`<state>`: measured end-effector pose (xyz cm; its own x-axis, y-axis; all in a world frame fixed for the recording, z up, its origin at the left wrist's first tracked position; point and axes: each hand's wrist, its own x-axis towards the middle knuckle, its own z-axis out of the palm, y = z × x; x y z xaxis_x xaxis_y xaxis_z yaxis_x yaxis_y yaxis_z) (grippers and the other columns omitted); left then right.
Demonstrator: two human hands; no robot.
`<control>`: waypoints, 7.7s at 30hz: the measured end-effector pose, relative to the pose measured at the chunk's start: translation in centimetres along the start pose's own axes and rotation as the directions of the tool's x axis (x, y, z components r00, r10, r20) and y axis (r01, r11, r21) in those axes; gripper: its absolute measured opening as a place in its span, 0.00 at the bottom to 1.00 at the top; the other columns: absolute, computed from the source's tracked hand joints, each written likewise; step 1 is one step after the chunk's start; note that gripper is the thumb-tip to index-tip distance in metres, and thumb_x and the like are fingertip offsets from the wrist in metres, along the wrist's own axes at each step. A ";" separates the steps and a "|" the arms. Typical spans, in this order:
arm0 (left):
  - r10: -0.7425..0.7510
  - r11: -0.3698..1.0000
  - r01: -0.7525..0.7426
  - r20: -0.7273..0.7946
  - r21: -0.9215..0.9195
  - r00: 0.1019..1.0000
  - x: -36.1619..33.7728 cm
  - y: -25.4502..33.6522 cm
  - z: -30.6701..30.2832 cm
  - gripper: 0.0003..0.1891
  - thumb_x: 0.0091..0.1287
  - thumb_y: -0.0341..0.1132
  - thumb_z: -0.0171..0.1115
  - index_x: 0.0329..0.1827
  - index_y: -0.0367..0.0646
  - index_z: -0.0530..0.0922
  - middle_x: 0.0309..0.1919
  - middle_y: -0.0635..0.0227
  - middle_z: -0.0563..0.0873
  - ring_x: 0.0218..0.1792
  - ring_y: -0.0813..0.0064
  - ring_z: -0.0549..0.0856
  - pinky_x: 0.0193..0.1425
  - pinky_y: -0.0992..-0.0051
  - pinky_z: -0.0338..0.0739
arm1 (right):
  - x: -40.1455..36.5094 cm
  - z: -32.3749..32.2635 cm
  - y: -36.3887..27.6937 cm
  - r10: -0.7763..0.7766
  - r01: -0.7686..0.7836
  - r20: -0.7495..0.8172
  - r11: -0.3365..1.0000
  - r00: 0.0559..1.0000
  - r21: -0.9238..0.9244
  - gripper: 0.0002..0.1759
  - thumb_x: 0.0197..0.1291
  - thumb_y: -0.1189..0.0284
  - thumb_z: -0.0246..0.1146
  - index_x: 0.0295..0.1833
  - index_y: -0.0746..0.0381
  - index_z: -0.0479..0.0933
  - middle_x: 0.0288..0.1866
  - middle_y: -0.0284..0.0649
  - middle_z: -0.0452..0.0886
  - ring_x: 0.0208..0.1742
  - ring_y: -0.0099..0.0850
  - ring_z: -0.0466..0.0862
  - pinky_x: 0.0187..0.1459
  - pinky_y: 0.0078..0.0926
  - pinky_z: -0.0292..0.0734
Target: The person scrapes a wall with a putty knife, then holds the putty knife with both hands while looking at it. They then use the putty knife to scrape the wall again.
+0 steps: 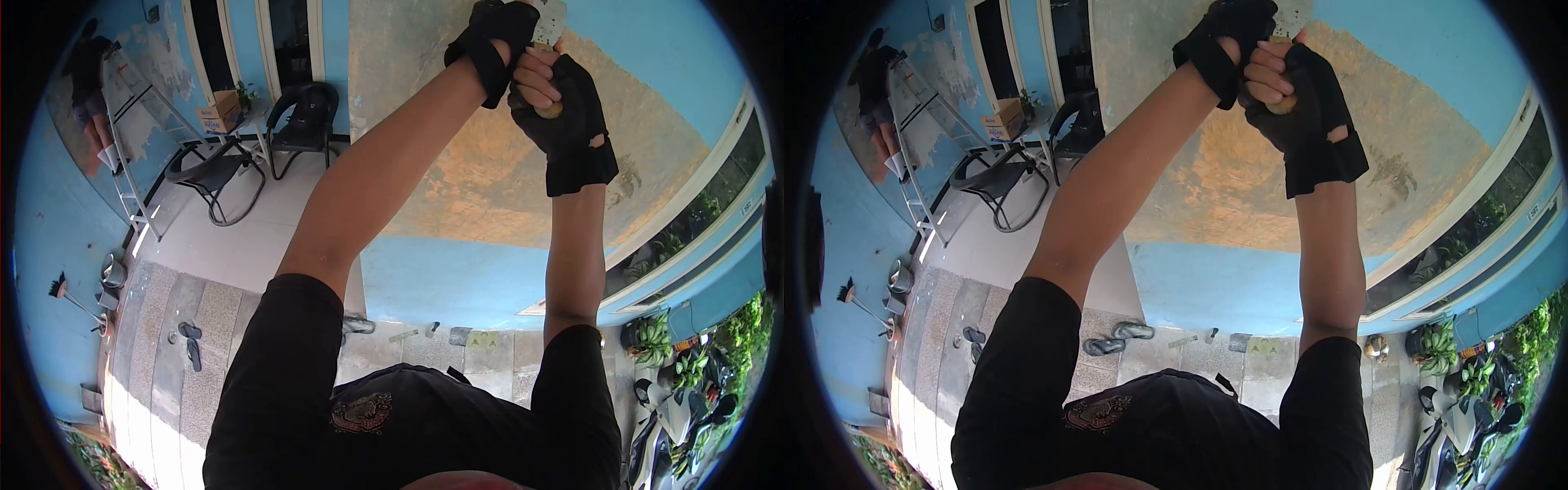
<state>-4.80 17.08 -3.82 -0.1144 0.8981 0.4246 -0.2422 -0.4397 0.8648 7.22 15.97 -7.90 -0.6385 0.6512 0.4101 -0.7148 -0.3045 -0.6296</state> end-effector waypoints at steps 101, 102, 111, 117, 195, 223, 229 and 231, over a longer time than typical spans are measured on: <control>-0.809 0.579 0.815 0.134 0.019 0.572 -36.4 -36.1 -17.3 0.25 0.70 0.55 0.67 0.61 0.49 0.79 0.43 0.67 0.87 0.40 0.75 0.87 0.39 0.69 0.85 | -31.8 -15.1 32.7 0.378 -0.392 -0.587 0.913 0.716 0.110 0.16 0.71 0.59 0.64 0.55 0.57 0.74 0.27 0.30 0.73 0.23 0.24 0.71 0.28 0.27 0.69; -0.786 0.593 0.802 0.164 -0.075 0.597 -39.8 -38.3 -17.3 0.24 0.72 0.52 0.65 0.63 0.48 0.78 0.44 0.67 0.87 0.41 0.73 0.87 0.40 0.68 0.85 | -34.0 -15.0 34.6 0.344 -0.390 -0.652 0.917 0.676 0.080 0.16 0.71 0.57 0.64 0.52 0.56 0.73 0.27 0.30 0.75 0.23 0.26 0.73 0.29 0.28 0.71; -0.649 0.754 0.635 -0.038 -0.170 0.760 -43.0 -37.3 -12.3 0.17 0.78 0.43 0.59 0.63 0.43 0.76 0.42 0.66 0.87 0.39 0.70 0.88 0.39 0.70 0.85 | -34.0 -13.9 29.9 0.262 -0.618 -0.677 0.701 0.688 -0.357 0.14 0.73 0.60 0.62 0.43 0.61 0.76 0.23 0.32 0.77 0.21 0.23 0.77 0.24 0.24 0.73; -0.441 0.888 0.442 0.038 -0.125 0.897 -41.9 -30.0 -9.0 0.11 0.79 0.39 0.54 0.46 0.38 0.77 0.25 0.63 0.84 0.21 0.69 0.84 0.25 0.70 0.80 | -34.8 -12.5 28.3 0.121 -0.568 -0.669 0.649 0.733 -0.505 0.14 0.74 0.61 0.61 0.42 0.62 0.76 0.23 0.34 0.78 0.21 0.24 0.79 0.25 0.25 0.74; -0.376 0.925 0.363 0.115 0.114 0.919 -31.5 -32.0 12.3 0.16 0.77 0.43 0.59 0.40 0.35 0.80 0.25 0.64 0.86 0.24 0.74 0.86 0.28 0.72 0.80 | -40.3 -20.6 6.2 -0.009 -0.406 -0.609 0.738 0.793 -0.540 0.07 0.72 0.70 0.64 0.44 0.63 0.76 0.32 0.35 0.82 0.30 0.24 0.82 0.33 0.23 0.78; -0.096 0.940 0.017 0.217 0.340 0.971 -27.9 -33.1 16.8 0.14 0.75 0.39 0.58 0.41 0.36 0.84 0.28 0.62 0.87 0.27 0.69 0.86 0.32 0.69 0.79 | -42.0 -25.0 2.0 -0.033 -0.290 -0.564 0.832 0.825 -0.472 0.23 0.76 0.58 0.58 0.62 0.66 0.74 0.42 0.38 0.83 0.41 0.27 0.85 0.45 0.25 0.79; -0.227 0.918 0.178 0.099 0.355 0.969 -28.5 -37.6 14.5 0.15 0.77 0.39 0.56 0.48 0.37 0.87 0.38 0.63 0.92 0.39 0.71 0.89 0.46 0.73 0.81 | -43.2 -27.4 5.1 -0.016 -0.343 -0.649 0.838 0.761 -0.423 0.34 0.79 0.47 0.48 0.74 0.63 0.68 0.48 0.37 0.82 0.47 0.26 0.83 0.46 0.24 0.79; -0.233 0.894 0.170 0.108 0.415 0.966 -28.4 -37.5 13.8 0.16 0.77 0.39 0.55 0.49 0.36 0.86 0.43 0.63 0.92 0.43 0.73 0.89 0.49 0.73 0.82 | -42.9 -28.2 5.1 0.044 -0.305 -0.602 0.891 0.797 -0.337 0.41 0.76 0.40 0.45 0.77 0.62 0.65 0.52 0.37 0.81 0.49 0.26 0.83 0.47 0.23 0.79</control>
<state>20.83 7.99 -44.59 0.0502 0.9701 0.2374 0.1634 -0.2425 0.9563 39.06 6.09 -47.32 -0.3690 0.9242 -0.0986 -0.3462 -0.2351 -0.9082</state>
